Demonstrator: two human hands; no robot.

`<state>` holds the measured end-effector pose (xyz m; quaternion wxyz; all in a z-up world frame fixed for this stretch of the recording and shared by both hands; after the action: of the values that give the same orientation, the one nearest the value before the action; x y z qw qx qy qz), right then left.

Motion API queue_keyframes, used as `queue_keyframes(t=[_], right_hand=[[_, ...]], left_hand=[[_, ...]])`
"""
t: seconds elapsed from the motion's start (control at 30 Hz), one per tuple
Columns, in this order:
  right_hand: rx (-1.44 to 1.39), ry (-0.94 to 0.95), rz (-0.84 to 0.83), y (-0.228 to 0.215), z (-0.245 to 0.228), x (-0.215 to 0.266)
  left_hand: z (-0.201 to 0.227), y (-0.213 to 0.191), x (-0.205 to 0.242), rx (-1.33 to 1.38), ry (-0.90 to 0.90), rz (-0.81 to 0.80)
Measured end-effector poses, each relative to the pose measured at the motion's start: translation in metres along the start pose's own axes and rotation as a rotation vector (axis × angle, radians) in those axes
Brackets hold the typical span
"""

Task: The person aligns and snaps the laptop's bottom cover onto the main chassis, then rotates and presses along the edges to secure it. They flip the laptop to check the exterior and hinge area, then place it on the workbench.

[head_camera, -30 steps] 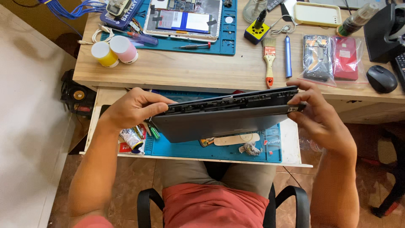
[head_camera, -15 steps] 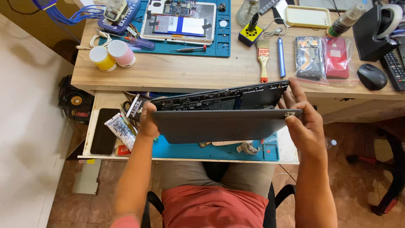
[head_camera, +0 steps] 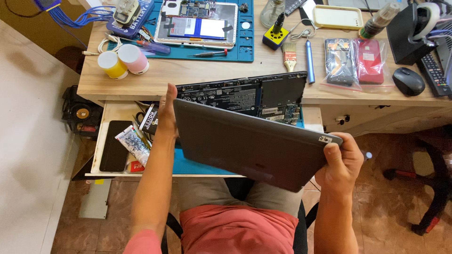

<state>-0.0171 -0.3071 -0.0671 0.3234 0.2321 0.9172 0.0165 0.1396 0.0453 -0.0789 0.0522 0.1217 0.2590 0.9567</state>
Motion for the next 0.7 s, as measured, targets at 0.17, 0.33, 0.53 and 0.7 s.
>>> queue_keyframes(t=[0.17,0.33,0.53,0.7], right_hand=[[-0.091,0.29,0.165,0.007,0.004,-0.019],[-0.613,0.528,0.477,-0.013,0.013,-0.034],[-0.664,0.443,0.692,-0.039,0.013,-0.025],[-0.724,0.399,0.722,-0.05,0.02,-0.013]], left_hand=[[-0.01,-0.02,-0.024,-0.331,-0.004,0.004],[-0.012,-0.017,-0.025,-0.226,-0.222,0.331],[-0.014,-0.024,-0.023,-0.41,-0.317,0.427],[-0.023,-0.033,-0.021,-0.295,-0.23,0.438]])
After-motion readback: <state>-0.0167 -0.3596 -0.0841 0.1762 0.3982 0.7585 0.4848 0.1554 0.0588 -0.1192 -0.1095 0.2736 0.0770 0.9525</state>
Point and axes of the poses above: each hand's wrist, its own x-axis away from the middle knuckle, its own y-axis out of the palm, z = x × y, the point moved 6 cm from there along -x, towards the middle knuckle, and after that the axes turned 9 degrees about -y, right-handed, at the moved point
